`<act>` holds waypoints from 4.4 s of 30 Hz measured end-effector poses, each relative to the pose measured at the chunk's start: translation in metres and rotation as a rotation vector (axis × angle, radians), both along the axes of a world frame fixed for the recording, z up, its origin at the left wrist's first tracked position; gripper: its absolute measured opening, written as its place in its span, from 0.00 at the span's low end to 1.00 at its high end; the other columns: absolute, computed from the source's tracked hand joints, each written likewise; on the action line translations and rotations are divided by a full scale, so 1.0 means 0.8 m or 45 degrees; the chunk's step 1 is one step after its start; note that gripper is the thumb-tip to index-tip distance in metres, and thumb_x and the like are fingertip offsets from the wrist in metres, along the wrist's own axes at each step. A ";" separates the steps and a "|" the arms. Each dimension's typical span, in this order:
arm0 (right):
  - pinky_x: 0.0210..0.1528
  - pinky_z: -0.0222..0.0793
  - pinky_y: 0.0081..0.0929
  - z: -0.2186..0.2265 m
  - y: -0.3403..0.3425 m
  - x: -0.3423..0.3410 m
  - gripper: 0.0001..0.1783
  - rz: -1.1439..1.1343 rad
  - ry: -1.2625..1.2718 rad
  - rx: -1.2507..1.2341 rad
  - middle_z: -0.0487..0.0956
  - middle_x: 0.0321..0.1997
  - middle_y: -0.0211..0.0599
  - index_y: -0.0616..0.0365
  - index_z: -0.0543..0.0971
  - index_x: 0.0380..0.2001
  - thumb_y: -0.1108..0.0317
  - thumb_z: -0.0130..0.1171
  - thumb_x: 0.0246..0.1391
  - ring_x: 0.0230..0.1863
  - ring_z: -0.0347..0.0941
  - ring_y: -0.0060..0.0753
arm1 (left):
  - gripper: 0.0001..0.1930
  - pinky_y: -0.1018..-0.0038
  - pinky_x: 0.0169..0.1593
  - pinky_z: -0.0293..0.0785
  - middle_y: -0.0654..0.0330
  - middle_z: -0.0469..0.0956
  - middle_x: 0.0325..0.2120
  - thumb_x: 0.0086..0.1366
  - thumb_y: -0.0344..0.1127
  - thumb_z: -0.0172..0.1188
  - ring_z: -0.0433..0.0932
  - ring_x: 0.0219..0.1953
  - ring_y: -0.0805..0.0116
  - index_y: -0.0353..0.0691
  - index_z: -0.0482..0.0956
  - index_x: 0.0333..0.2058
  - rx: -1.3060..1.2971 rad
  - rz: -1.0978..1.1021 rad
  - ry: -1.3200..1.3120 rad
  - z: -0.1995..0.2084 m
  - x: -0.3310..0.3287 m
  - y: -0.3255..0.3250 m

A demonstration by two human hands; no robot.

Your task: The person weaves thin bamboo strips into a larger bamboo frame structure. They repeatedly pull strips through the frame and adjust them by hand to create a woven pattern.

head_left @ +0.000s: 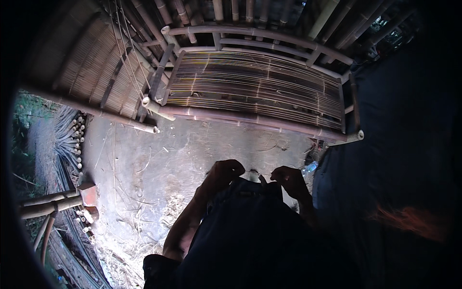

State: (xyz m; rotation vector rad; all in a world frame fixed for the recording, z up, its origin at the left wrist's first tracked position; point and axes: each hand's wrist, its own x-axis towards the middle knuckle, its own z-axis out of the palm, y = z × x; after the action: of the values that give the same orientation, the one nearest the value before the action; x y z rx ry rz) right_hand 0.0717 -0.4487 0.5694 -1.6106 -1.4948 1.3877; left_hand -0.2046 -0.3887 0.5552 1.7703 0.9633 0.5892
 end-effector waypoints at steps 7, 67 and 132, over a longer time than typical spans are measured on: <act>0.37 0.72 0.24 -0.017 0.019 -0.019 0.10 0.056 0.032 -0.007 0.80 0.28 0.35 0.63 0.79 0.32 0.65 0.59 0.54 0.31 0.76 0.23 | 0.03 0.76 0.37 0.73 0.59 0.78 0.29 0.59 0.23 0.58 0.76 0.32 0.73 0.32 0.78 0.32 0.033 0.435 -0.236 -0.005 -0.093 0.009; 0.31 0.67 0.24 0.039 0.043 -0.098 0.12 0.187 0.147 0.068 0.77 0.29 0.33 0.58 0.76 0.37 0.67 0.63 0.48 0.26 0.70 0.23 | 0.09 0.81 0.25 0.63 0.66 0.72 0.20 0.63 0.36 0.57 0.67 0.21 0.81 0.35 0.76 0.29 -0.599 0.265 -0.313 0.043 -0.028 0.009; 0.48 0.71 0.46 -0.178 0.137 -0.095 0.44 -0.456 1.104 -0.561 0.66 0.61 0.49 0.59 0.57 0.63 0.42 0.58 0.52 0.50 0.73 0.45 | 0.11 0.56 0.48 0.71 0.56 0.73 0.22 0.51 0.31 0.60 0.74 0.27 0.61 0.34 0.73 0.33 -0.016 -0.134 -0.271 0.168 0.070 -0.102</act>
State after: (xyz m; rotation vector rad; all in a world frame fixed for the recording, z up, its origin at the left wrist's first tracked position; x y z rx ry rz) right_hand -0.0046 -0.3394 0.4273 -1.1421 -0.3993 1.9138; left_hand -0.1484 -0.4705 0.6893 1.6969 0.7216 0.6872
